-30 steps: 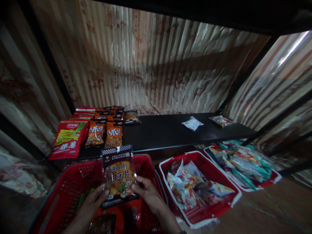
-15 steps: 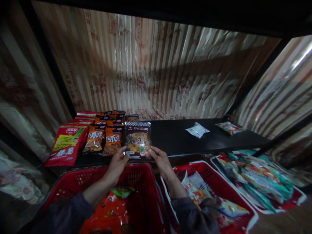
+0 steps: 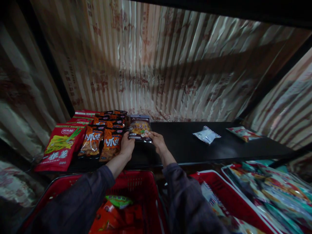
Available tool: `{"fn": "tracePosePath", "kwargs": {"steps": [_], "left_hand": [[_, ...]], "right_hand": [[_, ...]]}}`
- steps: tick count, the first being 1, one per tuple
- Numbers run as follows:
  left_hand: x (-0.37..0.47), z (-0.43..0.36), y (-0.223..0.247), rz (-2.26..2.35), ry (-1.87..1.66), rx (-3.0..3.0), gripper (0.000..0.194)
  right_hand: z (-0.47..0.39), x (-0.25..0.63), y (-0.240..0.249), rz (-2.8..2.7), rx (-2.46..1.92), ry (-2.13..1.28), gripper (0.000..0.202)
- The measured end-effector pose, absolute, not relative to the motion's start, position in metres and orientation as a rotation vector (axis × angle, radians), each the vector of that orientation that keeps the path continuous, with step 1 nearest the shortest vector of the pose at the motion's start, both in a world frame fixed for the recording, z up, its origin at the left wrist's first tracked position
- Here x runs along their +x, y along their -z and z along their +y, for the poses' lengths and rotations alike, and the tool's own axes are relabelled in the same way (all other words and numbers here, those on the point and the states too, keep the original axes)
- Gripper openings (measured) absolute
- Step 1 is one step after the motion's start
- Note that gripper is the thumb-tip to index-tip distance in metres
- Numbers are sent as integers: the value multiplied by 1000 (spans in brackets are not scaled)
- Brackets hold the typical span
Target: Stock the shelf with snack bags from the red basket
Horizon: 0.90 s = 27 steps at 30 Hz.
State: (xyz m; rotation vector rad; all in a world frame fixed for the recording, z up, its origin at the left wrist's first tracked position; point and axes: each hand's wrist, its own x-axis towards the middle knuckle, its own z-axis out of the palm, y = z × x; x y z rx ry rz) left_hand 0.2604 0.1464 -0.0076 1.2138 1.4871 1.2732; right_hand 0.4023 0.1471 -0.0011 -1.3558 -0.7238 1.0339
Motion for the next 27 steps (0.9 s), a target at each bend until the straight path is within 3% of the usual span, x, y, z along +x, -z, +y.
{"fn": "tracePosePath", "kwargs": {"steps": [20,27], "left_hand": [[270,190,25,1775,-1114,1284,52],[268,191,27,1794,-1096,1327,53]], "right_hand": [[209,397,32,-827,-1465,-901,7],[217,402,51,-989,-1574,-745,25]]}}
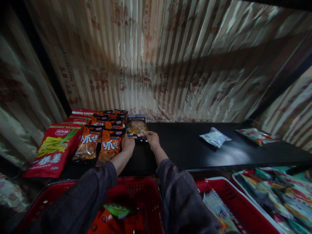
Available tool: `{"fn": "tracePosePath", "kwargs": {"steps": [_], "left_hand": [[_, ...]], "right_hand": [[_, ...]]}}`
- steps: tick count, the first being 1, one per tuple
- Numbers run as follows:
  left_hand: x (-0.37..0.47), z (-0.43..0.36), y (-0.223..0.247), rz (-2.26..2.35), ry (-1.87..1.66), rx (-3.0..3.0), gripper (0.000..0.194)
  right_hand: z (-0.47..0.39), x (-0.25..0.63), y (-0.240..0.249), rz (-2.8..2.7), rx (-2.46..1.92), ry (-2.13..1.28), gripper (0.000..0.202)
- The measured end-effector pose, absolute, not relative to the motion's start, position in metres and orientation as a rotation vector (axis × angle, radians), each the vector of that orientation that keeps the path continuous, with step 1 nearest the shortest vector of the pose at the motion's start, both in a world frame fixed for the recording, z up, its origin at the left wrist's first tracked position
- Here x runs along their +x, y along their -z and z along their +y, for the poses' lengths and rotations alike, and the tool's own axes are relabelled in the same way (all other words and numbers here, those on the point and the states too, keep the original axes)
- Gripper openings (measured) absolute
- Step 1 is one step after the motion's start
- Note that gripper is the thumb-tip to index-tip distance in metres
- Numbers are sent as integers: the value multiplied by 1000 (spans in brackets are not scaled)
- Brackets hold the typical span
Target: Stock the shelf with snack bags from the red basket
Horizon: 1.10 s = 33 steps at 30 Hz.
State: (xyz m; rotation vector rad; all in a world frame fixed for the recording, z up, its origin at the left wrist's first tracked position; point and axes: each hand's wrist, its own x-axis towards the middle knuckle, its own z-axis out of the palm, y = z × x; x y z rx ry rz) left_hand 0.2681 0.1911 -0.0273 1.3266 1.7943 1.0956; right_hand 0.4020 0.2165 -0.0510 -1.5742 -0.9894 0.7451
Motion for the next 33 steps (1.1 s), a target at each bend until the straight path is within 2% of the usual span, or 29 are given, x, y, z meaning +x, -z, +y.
{"fn": "tracePosePath", "kwargs": {"steps": [9,17,26,33], "left_hand": [[271,189,32,1780,-1086,1391,56],[273,178,29,1764,-1081,1511,58],[273,180,32,1735,-1007,1705,58],[272,183,35,1727,-1003,1673,59]], "right_hand": [[214,404,53,-1196,-1790,-501,24],[209,397,47,-1329,-1958,-339,45],[209,390,44,-1459,-1965,-181,48],[211,389,45,-1558,-1876,-208,40]]}}
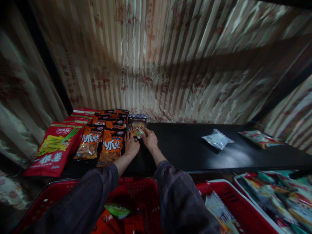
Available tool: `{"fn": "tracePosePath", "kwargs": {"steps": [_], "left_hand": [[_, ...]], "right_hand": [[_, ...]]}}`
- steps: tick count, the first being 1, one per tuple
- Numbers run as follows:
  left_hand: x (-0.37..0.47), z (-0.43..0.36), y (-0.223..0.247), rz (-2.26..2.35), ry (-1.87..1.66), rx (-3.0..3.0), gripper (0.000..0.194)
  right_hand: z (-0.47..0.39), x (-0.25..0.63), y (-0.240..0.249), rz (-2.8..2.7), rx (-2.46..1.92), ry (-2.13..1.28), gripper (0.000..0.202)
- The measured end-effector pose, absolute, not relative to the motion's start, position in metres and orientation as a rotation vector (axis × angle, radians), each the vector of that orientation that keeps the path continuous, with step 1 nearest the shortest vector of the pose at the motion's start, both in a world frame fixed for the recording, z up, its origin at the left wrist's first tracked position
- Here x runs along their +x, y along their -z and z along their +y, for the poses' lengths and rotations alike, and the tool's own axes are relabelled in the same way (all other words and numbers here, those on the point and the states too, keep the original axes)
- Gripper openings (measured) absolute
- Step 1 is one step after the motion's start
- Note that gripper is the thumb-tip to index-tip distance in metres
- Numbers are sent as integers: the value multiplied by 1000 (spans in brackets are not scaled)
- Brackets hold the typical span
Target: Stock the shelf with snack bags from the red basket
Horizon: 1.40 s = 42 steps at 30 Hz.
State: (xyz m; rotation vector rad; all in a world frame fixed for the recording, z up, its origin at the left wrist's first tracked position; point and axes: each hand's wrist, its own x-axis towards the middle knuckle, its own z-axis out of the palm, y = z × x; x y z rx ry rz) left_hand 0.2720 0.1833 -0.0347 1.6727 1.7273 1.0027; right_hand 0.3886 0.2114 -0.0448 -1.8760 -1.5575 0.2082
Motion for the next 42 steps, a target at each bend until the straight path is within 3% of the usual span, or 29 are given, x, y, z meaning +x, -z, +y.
{"fn": "tracePosePath", "kwargs": {"steps": [14,22,27,33,39,42], "left_hand": [[271,158,21,1637,-1134,1703,53],[234,75,8,1278,-1240,1805,44],[156,-10,45,1113,-879,1881,43],[50,-90,119,1422,-330,1746,30],[22,-107,138,1542,-302,1735,40],[20,-88,138,1616,22,2044,48]], "right_hand": [[184,377,31,-1528,-1810,-32,40],[88,335,18,-1510,-1405,-95,31],[-13,293,54,-1672,-1470,-487,32],[-102,263,109,-2114,-1689,-1178,32],[-108,258,146,-2223,-1915,-1057,39],[-96,260,159,-2258,-1920,-1091,41]]}}
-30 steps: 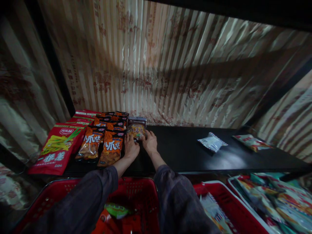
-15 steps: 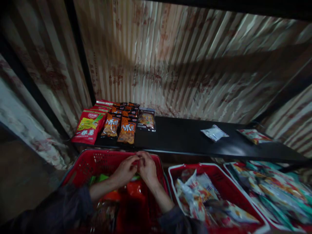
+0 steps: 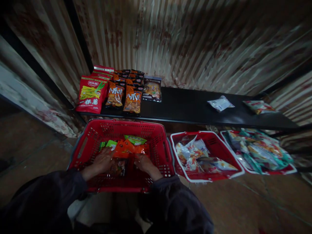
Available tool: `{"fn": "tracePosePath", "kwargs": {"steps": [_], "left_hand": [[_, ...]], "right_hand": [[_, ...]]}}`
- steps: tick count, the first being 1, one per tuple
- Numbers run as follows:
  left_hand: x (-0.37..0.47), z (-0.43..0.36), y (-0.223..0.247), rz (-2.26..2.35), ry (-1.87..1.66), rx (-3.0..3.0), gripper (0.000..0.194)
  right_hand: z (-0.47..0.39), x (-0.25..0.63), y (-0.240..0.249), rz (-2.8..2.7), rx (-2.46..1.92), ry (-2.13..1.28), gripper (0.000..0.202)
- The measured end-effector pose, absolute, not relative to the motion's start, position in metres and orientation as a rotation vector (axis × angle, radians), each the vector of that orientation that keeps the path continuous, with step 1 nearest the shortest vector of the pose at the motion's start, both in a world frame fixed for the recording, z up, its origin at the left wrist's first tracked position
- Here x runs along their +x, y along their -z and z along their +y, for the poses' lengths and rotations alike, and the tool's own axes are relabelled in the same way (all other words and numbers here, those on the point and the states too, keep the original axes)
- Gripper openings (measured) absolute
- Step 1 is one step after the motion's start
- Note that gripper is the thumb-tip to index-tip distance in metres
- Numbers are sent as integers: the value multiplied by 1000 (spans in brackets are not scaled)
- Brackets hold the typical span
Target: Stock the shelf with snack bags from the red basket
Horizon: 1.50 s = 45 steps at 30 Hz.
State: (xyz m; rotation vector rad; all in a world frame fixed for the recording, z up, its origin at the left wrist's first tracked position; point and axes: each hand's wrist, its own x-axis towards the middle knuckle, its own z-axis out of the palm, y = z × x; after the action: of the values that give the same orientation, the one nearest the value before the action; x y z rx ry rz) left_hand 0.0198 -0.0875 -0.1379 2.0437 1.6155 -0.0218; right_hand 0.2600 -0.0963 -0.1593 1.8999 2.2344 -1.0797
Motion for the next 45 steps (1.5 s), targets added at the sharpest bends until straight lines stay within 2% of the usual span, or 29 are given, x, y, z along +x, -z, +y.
{"fn": "tracePosePath", "kwargs": {"steps": [4,9,13,15,17,19,22,25,29,34,36,41,45], "left_hand": [[6,-64,149,1526,332,2131,39],[0,-58,157,1440,391,2110,24],[7,-57,143,1318,352,2134,20],[7,-53,133,1248,317,2151,19],[3,-47,123,1190,279,2165,19],[-1,-42,117,1158,206,2153,19],[-3,-36,116,1106,-1,2021,20],[0,-35,120,1023,-119,1939,21],[2,-33,117,1032,-248,1933,20],[-8,-20,104,1253,-894,1410,49],[-10,-17,104,1213,-1052,1100,53],[5,-37,111,969,-964,759,40],[23,-57,112,881,-889,588,34]], "right_hand": [[-83,268,169,2200,1795,1131,48],[-74,275,172,2191,1733,1207,48],[-73,273,172,2235,1698,1296,47],[-72,273,170,2208,1691,1529,48],[-72,273,166,2106,1698,1907,51],[-72,273,162,2007,1704,2231,55],[-72,267,155,1935,1659,2483,61],[-73,260,150,1879,1586,2549,59],[-72,260,146,1918,1687,2526,41],[-66,274,138,1701,2077,2841,40],[-65,276,134,1533,2157,3033,42],[-68,267,127,1116,2074,3352,38],[-71,263,128,890,2111,3412,37]]}}
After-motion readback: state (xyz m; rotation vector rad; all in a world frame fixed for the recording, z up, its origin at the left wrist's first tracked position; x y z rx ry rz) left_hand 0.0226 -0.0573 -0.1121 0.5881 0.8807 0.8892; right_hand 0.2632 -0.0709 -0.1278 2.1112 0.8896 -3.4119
